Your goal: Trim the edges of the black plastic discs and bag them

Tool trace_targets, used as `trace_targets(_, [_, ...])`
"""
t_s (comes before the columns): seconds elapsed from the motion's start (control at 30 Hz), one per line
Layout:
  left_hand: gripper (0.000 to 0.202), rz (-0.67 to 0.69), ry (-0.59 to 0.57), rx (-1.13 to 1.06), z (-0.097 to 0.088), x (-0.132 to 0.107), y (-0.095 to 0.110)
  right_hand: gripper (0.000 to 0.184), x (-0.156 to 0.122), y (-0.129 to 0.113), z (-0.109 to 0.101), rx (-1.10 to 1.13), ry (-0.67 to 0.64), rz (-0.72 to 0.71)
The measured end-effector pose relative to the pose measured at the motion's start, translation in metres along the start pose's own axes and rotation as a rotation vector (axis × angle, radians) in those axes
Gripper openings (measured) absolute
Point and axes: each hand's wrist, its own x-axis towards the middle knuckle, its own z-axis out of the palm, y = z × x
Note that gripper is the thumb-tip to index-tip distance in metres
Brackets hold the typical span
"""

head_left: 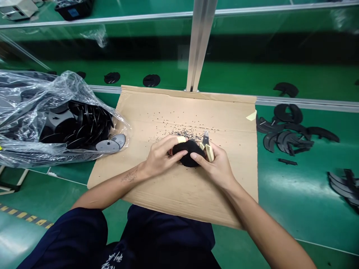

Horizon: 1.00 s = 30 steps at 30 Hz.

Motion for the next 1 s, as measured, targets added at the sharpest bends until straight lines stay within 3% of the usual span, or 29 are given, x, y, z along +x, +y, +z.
trace_targets(0.17, [0.024,0.016,0.007,-0.002,0.0001,-0.0017,0.0003,0.041,-0.0018,0.0005,0.0009,-0.045,0.022,-0.022])
trace_targets(0.27, [0.035,-0.097,0.009,-0.05,0.0008,-0.0025,-0.0015,0.038,-0.003,0.0007,0.0009,-0.07,0.033,-0.058])
trace_targets(0.4, [0.038,-0.354,-0.04,-0.399,0.004,-0.0025,-0.0067,0.037,-0.004,0.0005,0.0007,-0.101,0.061,-0.117])
trace_targets(0.53, [0.032,-0.412,-0.03,-0.625,0.0059,-0.0039,-0.0076,0.035,-0.0048,0.0016,0.0025,-0.133,0.082,-0.158])
trace_targets(0.63, [0.029,-0.374,0.011,-0.557,0.0035,-0.0033,-0.0041,0.029,-0.0062,0.0019,0.0047,-0.175,0.081,-0.192])
trace_targets(0.73, [0.023,-0.247,0.011,-0.401,-0.0005,-0.0002,-0.0014,0.019,-0.0075,0.0005,0.0052,-0.233,0.088,-0.258])
trace_targets(0.87, [0.019,-0.059,0.019,-0.26,-0.0027,0.0023,-0.0016,0.012,-0.007,-0.0011,0.0019,-0.334,0.128,-0.422])
trace_targets(1.0, [0.022,0.009,0.016,-0.224,-0.0025,0.0006,-0.0029,0.012,-0.0062,0.0,-0.0006,-0.443,0.1,-0.581])
